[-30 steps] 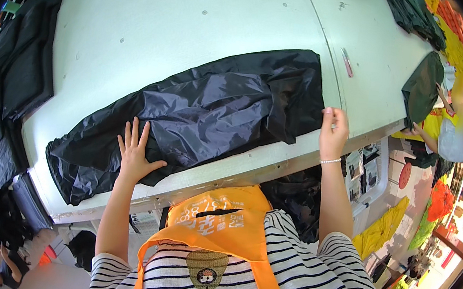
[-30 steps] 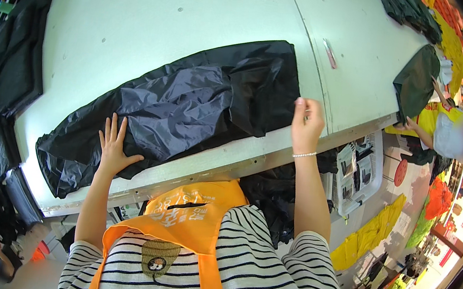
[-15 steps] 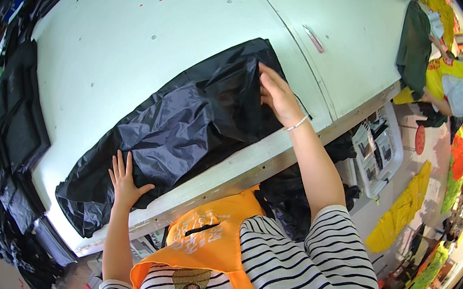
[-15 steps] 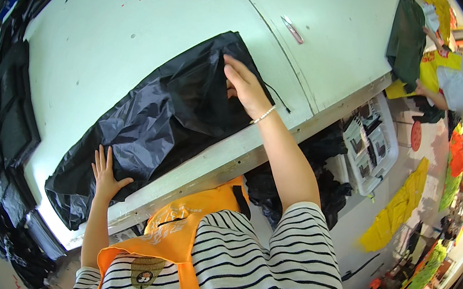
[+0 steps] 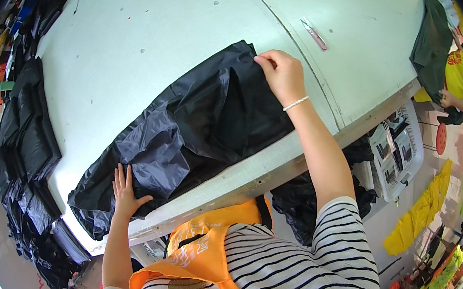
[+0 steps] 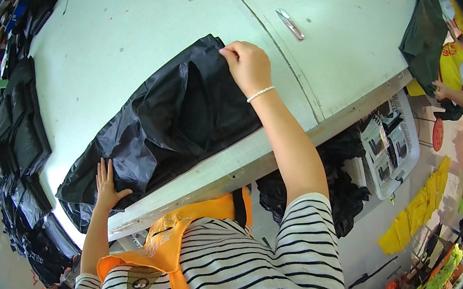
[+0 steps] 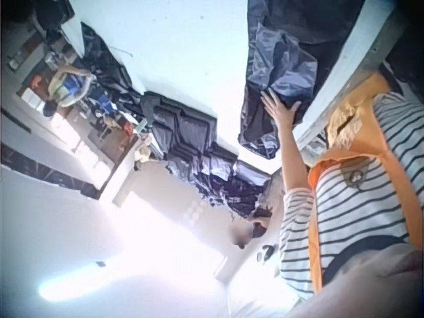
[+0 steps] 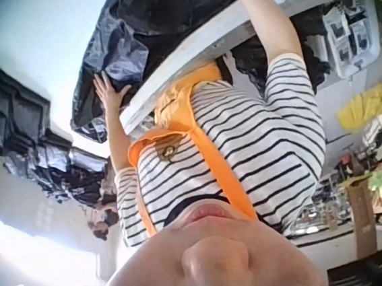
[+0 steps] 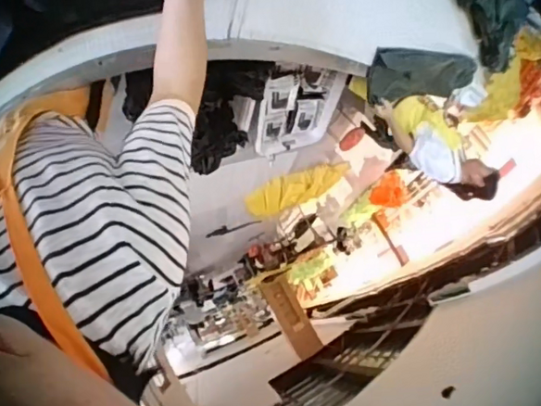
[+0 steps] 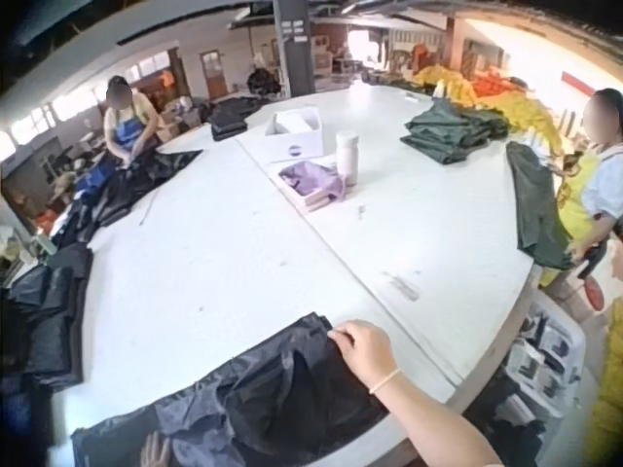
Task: The person folds a black jacket on a white table. They smooth the fabric, fold the sleeves inward, fold the jacket in half, and then fold it again into a compact rectangle. The folded jacket is placed on a stack of similar items.
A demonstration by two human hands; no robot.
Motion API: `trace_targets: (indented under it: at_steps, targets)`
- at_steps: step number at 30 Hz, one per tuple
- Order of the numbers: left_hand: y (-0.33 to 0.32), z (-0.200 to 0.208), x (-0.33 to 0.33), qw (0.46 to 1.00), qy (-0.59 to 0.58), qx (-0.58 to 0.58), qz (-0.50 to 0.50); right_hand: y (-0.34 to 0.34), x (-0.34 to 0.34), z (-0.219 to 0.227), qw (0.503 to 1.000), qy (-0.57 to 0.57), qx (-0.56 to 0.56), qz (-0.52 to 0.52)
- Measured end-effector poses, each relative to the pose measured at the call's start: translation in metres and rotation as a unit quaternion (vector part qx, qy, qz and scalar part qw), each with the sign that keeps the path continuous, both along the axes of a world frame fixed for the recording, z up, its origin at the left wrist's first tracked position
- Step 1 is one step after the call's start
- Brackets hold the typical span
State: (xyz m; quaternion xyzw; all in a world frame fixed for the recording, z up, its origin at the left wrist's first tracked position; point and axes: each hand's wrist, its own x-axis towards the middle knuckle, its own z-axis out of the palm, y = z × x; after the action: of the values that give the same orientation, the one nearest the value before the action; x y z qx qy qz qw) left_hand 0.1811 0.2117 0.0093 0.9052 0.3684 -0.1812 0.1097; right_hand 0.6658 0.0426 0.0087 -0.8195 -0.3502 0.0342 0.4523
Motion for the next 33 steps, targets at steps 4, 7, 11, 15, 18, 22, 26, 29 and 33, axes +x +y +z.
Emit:
trace_targets:
  at_steps: [4,7,11,15,18,22,26,29,33]
  targets:
    - [0.001,-0.001,-0.001,1.0,-0.011,0.005,-0.012,0.006,0.013,0.001,0.999,-0.043,0.027,0.012]
    - [0.007,0.016,0.011,0.999,0.02,-0.045,0.001,0.005,0.02,-0.003,0.999,0.015,0.031,0.026]
    - [0.071,0.073,0.034,0.961,0.105,-0.227,0.121,-0.005,0.044,0.017,0.963,0.231,-0.042,0.132]
    - [0.08,0.121,0.201,0.977,-0.201,-0.063,-0.036,-0.003,0.055,0.043,0.905,0.362,-0.051,0.219]
    - [0.051,0.126,0.325,0.913,-0.291,-0.261,-0.116,-0.004,0.065,0.05,0.874,0.425,-0.074,0.222]
    - [0.01,0.096,0.418,0.889,-0.281,-0.307,-0.191,0.0,0.08,0.081,0.874,0.422,-0.078,0.227]
    - [0.005,0.058,0.453,0.911,-0.237,-0.227,-0.25,-0.001,0.095,0.089,0.881,0.415,-0.019,0.226]
    - [0.011,0.045,0.465,0.924,-0.204,-0.223,-0.234,-0.007,0.104,0.097,0.902,0.381,-0.004,0.202]
    - [-0.007,0.063,0.443,0.9,-0.226,-0.2,-0.314,-0.053,0.125,0.08,0.936,0.312,0.036,0.159]
